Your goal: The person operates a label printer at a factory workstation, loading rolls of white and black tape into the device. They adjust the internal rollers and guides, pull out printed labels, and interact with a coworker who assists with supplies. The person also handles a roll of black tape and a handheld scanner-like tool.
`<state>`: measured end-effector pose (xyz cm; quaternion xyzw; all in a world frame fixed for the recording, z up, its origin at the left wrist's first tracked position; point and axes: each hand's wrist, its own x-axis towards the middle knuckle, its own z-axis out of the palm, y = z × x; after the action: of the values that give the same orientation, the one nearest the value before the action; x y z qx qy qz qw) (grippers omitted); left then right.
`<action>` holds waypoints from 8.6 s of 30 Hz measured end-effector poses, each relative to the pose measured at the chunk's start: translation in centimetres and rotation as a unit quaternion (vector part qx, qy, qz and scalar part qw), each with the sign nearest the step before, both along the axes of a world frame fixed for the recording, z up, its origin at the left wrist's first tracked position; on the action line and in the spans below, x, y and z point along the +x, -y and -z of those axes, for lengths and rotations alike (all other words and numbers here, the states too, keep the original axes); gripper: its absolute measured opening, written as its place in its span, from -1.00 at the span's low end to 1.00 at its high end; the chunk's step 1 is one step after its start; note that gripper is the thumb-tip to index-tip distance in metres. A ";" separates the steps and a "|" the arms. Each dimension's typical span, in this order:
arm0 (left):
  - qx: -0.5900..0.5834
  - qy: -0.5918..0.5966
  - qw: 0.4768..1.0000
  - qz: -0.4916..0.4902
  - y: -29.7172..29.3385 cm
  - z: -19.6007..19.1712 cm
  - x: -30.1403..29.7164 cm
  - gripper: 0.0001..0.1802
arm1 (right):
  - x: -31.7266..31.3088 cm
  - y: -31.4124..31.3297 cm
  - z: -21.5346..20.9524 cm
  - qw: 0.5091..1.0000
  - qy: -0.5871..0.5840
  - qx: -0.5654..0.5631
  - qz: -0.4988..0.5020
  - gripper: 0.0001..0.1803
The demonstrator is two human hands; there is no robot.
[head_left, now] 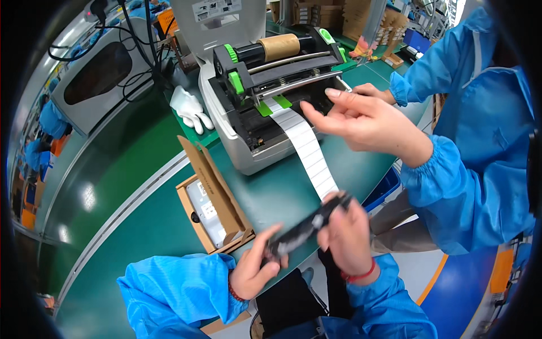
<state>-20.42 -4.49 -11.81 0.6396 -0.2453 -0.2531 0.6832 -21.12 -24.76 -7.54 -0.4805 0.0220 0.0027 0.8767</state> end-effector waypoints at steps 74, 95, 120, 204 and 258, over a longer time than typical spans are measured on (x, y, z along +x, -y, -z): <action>-0.375 -0.705 0.602 0.010 2.2 0.4 -5.2 -0.56 | -0.8 -2.9 7.6 0.916 0.325 -0.231 -0.037 -0.64; -0.222 -0.639 0.727 0.115 -1.7 -0.5 -3.6 -0.63 | -0.4 -4.9 6.6 0.918 0.209 -0.325 -0.089 -0.73; -0.080 -0.124 0.989 -0.019 1.9 -1.7 -3.3 -0.78 | -3.7 18.7 4.3 0.760 -0.057 -0.603 0.236 -0.72; -0.275 -0.395 0.862 -0.160 20.1 -20.2 13.5 -0.73 | 18.1 26.5 -6.8 0.662 -0.096 -0.739 0.085 -0.65; -0.252 -0.179 0.890 -0.336 20.6 -22.3 8.9 -0.58 | 11.0 20.6 -17.3 0.895 0.047 -0.406 0.178 -0.76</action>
<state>-11.49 -25.06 10.52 0.4337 0.0553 -0.0486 0.8980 -10.14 -45.40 9.76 -0.7825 0.0657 -0.1852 0.5908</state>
